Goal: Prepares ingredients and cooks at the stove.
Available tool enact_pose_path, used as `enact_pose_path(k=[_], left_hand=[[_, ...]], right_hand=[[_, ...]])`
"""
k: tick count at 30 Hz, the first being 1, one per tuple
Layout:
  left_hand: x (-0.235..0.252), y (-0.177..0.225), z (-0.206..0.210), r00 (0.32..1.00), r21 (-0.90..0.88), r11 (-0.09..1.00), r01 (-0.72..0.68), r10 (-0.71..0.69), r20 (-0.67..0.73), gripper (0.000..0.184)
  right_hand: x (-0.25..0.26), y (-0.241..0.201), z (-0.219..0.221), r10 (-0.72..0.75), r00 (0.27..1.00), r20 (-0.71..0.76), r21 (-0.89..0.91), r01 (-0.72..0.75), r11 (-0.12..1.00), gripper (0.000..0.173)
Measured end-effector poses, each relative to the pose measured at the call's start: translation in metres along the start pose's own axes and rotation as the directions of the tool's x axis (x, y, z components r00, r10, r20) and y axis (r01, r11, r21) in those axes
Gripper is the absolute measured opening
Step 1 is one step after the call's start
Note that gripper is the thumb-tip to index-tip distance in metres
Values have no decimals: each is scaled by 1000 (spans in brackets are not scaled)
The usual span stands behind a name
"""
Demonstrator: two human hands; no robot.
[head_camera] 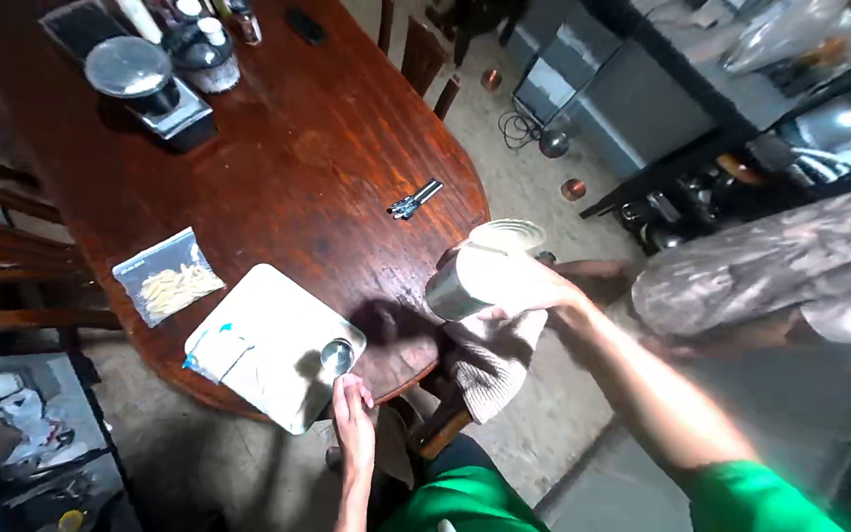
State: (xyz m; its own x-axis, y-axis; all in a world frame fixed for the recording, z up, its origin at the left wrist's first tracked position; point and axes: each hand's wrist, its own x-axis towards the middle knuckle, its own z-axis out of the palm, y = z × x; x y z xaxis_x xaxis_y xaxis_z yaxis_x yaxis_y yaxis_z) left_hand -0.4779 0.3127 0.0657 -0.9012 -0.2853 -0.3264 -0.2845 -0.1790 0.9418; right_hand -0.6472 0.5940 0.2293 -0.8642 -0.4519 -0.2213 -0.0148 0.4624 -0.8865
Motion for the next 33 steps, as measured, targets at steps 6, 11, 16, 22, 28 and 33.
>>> enact_pose_path(k=[6, 11, 16, 22, 28, 33], left_hand=[[-71, 17, -90, 991, -32, 998, -56, 51, -121, 33], [-136, 29, -170, 967, -132, 988, -76, 41, -253, 34], [-207, 37, -248, 917, -236, 969, -71, -30, -398, 33], [-292, 34, -336, 778, -264, 953, -146, -54, -626, 32], [-356, 31, -404, 558, -289, 923, -252, -105, -823, 33], [-391, 37, -465, 351, -297, 877, -377, -161, -922, 28]], right_hand=[[-11, -84, 79, -123, 989, 84, -86, 131, 988, 76], [-15, -140, 173, -272, 946, 173, -76, 289, 954, 94], [-25, -173, 283, -399, 879, 261, -42, 424, 905, 83], [-28, -217, 441, -546, 715, 436, 41, 590, 806, 94], [-31, -257, 581, -541, 550, 636, 92, 642, 761, 102], [-45, -307, 689, -552, 376, 744, 246, 614, 750, 87]])
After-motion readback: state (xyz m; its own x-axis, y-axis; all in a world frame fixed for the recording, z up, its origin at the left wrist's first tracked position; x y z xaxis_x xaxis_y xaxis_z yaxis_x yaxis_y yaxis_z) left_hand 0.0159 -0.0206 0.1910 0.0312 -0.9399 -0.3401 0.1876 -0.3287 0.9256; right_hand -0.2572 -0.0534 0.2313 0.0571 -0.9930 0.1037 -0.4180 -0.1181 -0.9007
